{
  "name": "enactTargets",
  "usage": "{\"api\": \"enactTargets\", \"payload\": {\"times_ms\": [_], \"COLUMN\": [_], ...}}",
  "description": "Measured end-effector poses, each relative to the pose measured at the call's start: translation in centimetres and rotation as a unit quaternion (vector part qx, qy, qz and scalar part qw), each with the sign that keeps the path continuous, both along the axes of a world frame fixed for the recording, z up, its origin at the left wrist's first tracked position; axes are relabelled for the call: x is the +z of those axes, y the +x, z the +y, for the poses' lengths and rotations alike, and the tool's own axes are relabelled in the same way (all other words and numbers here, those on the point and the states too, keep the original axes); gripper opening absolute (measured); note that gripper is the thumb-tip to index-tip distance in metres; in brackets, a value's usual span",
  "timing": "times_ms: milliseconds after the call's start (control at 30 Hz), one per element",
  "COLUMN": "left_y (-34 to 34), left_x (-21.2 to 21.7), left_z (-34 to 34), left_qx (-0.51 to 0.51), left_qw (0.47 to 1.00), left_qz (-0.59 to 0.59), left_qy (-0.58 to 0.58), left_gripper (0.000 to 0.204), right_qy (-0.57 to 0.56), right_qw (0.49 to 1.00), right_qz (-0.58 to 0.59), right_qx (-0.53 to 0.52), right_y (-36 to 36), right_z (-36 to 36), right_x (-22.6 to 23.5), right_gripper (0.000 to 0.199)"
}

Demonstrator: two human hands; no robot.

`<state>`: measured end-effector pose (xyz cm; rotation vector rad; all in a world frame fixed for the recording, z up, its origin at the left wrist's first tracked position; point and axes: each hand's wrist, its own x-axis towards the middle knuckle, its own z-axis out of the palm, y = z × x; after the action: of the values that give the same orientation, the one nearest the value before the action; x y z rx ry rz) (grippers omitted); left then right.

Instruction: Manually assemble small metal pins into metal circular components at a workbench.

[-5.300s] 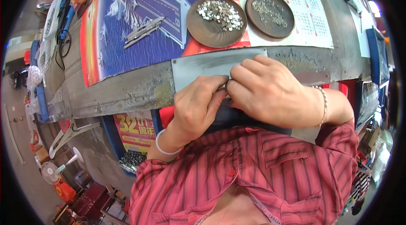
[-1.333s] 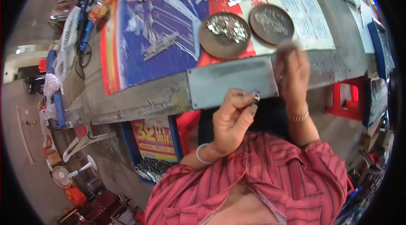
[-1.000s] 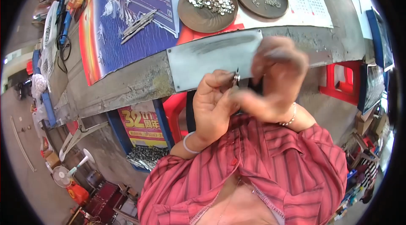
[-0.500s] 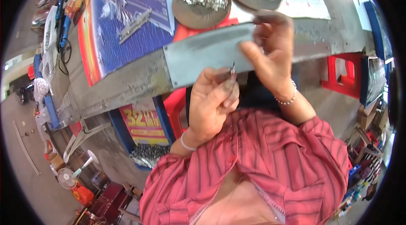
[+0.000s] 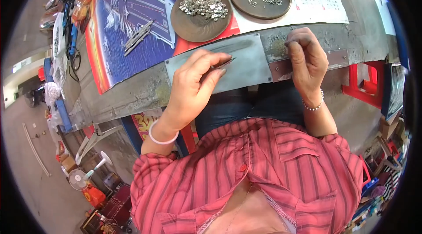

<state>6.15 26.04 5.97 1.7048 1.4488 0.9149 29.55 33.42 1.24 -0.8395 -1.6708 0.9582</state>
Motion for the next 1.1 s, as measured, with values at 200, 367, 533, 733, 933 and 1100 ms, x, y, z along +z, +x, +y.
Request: {"api": "enactTargets", "payload": {"times_ms": [200,367,533,733,933,1100], "left_y": [0.7,-0.8,-4.0,-1.8,1.0,-1.0], "left_x": [-1.0,-0.6,0.0,-0.1,-1.2,-0.6], "left_z": [4.1,4.6,1.7,2.2,4.7,2.4], "left_qx": [-0.083,-0.154,-0.108,-0.059,-0.11,-0.084], "left_qw": [0.986,0.96,0.958,0.977,0.957,0.949], "left_qz": [0.126,0.227,0.265,0.203,0.248,0.295], "left_qy": [0.071,0.063,0.027,0.021,0.103,0.069], "left_gripper": [0.023,0.026,0.03,0.029,0.025,0.022], "right_qy": [0.022,-0.003,0.008,0.026,0.006,0.002], "right_qw": [1.0,1.0,1.0,1.0,1.0,0.999], "right_qz": [0.021,0.017,0.003,0.014,-0.007,-0.03], "right_qx": [-0.007,-0.015,-0.001,-0.002,-0.024,-0.03], "right_y": [0.1,0.1,0.0,-0.1,-0.5,-0.9], "right_z": [0.3,0.4,0.7,0.8,0.5,0.0], "right_x": [0.3,0.4,0.4,0.3,0.8,1.1], "right_gripper": [0.013,0.015,0.015,0.014,0.013,0.012]}}
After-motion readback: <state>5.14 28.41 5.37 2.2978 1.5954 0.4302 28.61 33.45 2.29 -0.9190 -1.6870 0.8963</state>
